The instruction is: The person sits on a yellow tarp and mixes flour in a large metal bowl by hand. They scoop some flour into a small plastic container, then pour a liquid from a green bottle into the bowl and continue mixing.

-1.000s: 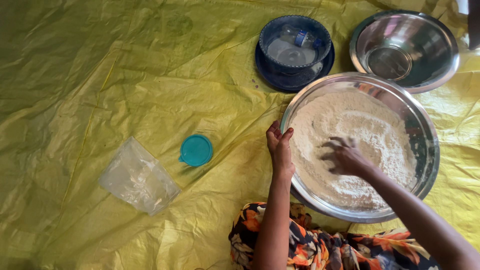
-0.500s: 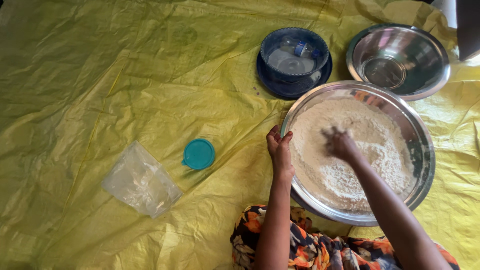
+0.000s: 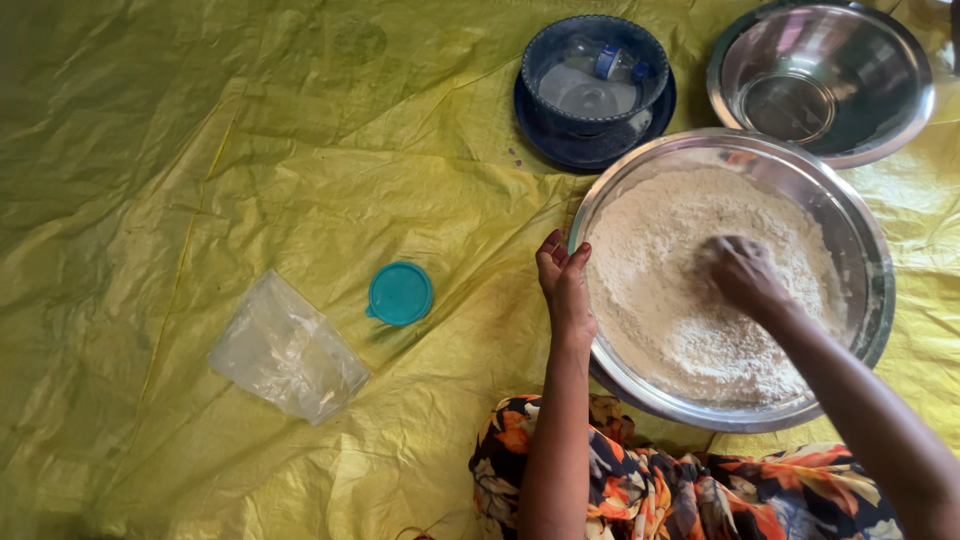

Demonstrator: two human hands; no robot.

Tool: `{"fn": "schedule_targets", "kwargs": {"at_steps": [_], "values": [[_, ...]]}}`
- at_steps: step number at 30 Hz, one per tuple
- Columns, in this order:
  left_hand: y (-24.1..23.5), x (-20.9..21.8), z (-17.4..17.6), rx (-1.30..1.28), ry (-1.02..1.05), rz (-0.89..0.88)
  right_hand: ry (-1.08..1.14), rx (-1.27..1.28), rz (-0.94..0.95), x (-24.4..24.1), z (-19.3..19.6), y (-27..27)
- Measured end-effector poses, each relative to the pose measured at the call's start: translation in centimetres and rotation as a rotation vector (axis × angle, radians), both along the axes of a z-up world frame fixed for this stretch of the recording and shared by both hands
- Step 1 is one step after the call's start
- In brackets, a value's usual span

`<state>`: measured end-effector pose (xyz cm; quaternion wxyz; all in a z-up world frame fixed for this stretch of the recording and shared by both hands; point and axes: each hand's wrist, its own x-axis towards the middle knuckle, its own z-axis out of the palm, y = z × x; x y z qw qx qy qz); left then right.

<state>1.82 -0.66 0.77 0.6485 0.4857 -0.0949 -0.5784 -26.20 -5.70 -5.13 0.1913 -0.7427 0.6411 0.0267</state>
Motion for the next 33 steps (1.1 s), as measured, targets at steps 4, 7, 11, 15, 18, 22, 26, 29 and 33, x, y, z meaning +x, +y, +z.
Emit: {"fn": "schedule_targets", "kwargs": {"at_steps": [4,7,11,15,18,22,26,29,33], "values": [[-0.3,0.4,-0.6,0.017,0.013,0.028,0.124,-0.217,0.445,7.0,-1.9,-1.8],[-0.2,0.5,-1.0,0.028,-0.005,0.024,-0.237,-0.196,0.344,12.3,-3.1,-2.6],[-0.2,0.6,-1.6,0.002,0.003,0.033,-0.362,-0.006,0.051,15.8,-4.4,-0.2],[-0.4,0.2,-2.2,0.020,-0.026,0.018,-0.232,0.078,0.291,13.2,-3.7,4.2],[-0.2,0.3,-2.2,-0.004,-0.018,0.025,0.087,0.057,0.578,10.2,-2.1,7.0],[0.1,0.9,-1.6,0.013,-0.037,0.039,0.421,0.172,0.697,4.8,-0.4,5.8],[0.2,0.5,-0.3,0.020,-0.040,0.017,0.356,0.045,0.344,-1.4,0.5,1.5],[0.0,-0.2,0.6,0.215,-0.383,-0.173,0.151,-0.173,0.164,-2.9,0.7,-1.2],[1.1,-2.0,0.4,0.473,-1.316,-0.774,0.087,-0.236,0.258,2.4,-0.9,-1.9]]}}
